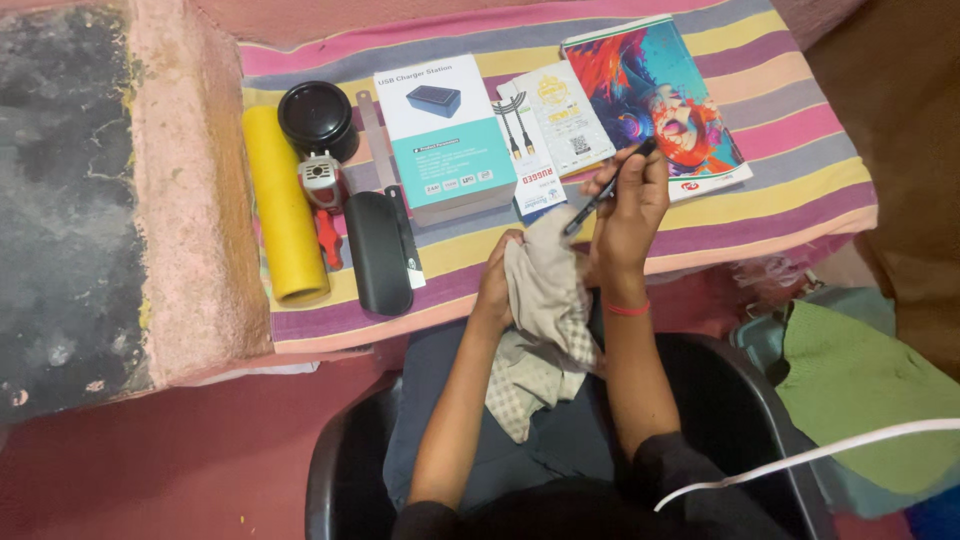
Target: The person sits at a table and organizes various items including a yellow tube, a black case, a USB charger box, a book, and a cloth. They move the items around, wipe them with the cloth, and stack them into piles.
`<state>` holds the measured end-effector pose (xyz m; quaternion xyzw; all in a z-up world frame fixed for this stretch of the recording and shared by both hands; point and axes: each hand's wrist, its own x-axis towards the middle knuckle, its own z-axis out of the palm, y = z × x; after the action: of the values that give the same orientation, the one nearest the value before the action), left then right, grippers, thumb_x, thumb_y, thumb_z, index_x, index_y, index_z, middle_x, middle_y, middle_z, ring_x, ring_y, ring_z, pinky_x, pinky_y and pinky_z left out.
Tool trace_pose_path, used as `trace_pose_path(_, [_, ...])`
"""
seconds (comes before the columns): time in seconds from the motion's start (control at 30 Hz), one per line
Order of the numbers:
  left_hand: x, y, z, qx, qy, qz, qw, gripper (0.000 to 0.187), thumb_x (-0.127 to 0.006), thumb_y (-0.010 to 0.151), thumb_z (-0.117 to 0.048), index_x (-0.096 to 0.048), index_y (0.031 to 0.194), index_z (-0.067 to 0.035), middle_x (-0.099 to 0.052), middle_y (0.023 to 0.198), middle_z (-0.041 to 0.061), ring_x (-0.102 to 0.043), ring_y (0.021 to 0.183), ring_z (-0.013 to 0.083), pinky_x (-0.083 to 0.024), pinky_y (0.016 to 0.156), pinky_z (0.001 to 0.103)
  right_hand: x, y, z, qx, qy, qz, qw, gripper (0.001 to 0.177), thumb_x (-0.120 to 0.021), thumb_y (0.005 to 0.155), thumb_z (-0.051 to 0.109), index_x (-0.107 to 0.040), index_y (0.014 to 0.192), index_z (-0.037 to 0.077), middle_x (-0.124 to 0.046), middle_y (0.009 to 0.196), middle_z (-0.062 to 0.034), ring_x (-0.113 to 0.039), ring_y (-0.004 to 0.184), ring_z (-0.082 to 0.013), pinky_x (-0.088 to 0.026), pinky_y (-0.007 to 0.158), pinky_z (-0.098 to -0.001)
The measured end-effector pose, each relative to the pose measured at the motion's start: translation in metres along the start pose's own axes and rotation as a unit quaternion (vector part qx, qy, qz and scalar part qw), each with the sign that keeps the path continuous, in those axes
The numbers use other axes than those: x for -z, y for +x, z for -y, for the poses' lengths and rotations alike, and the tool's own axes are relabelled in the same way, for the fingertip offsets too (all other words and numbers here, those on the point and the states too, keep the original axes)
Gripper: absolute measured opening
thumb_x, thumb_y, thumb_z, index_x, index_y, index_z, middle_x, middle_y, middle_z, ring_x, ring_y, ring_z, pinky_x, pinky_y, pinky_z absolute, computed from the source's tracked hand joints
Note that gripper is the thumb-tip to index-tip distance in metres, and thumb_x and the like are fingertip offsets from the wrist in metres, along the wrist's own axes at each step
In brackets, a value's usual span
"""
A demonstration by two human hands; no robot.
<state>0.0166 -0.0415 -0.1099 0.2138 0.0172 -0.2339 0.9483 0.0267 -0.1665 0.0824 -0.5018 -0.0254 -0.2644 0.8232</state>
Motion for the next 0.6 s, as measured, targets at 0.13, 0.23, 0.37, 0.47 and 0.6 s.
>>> trace_pose_path(0.13, [-0.007, -0.001, -0.006, -0.036, -0.026, 0.08, 0.996, 0.016, -0.045, 0.118, -0.023, -0.056, 0.117, -0.011, -0.062, 0.106, 0.002, -0.066, 0.093, 0.0131, -0.058, 0.081, 0.031, 0.004, -0.025, -0.017, -0.103, -0.209, 0.11, 0.966, 0.014, -0.06, 0.109, 0.017, -0.063, 0.107, 0.004, -0.061, 0.087, 0.0004, -0.055, 0.073, -0.0047, -0.047, 0.066, -0.0215])
trace_pose_path(0.23, [-0.005, -0.001, -0.001, -0.038, -0.024, 0.097, 0.994, 0.022, -0.043, 0.12, -0.027, -0.053, 0.13, -0.01, -0.062, 0.121, 0.005, -0.065, 0.106, 0.015, -0.057, 0.09, 0.032, -0.005, -0.044, -0.051, -0.057, -0.281, 0.101, 0.953, 0.02, -0.062, 0.107, 0.019, -0.067, 0.111, 0.0, -0.066, 0.09, -0.0005, -0.059, 0.077, -0.0052, -0.05, 0.067, -0.0234])
trace_pose_path(0.37, [-0.008, -0.003, 0.006, -0.049, 0.105, -0.018, 0.993, 0.047, -0.039, 0.111, -0.034, -0.039, 0.153, -0.012, -0.056, 0.14, 0.004, -0.057, 0.126, 0.0149, -0.05, 0.104, 0.03, -0.017, -0.059, -0.079, 0.053, -0.361, 0.106, 0.925, 0.025, -0.062, 0.106, 0.022, -0.068, 0.113, -0.001, -0.07, 0.089, 0.0003, -0.062, 0.078, -0.0073, -0.05, 0.067, -0.0247])
trace_pose_path(0.47, [-0.011, -0.005, 0.008, -0.082, 0.176, -0.036, 0.98, 0.056, -0.037, 0.11, -0.039, -0.035, 0.158, -0.01, -0.054, 0.144, 0.006, -0.054, 0.131, 0.0174, -0.046, 0.108, 0.031, -0.023, -0.064, -0.083, 0.043, -0.31, 0.096, 0.945, 0.024, -0.061, 0.108, 0.023, -0.068, 0.112, 0.0, -0.067, 0.086, 0.0012, -0.057, 0.076, -0.0058, -0.046, 0.065, -0.0232])
trace_pose_path(0.6, [-0.004, -0.001, 0.009, -0.111, 0.209, -0.034, 0.971, 0.055, -0.038, 0.111, -0.038, -0.04, 0.156, -0.007, -0.054, 0.146, 0.01, -0.054, 0.132, 0.0196, -0.045, 0.11, 0.031, -0.026, -0.066, -0.082, 0.003, -0.213, 0.059, 0.975, 0.025, -0.059, 0.11, 0.024, -0.067, 0.113, 0.001, -0.051, 0.077, 0.0053, -0.042, 0.068, -0.0013, -0.034, 0.058, -0.019])
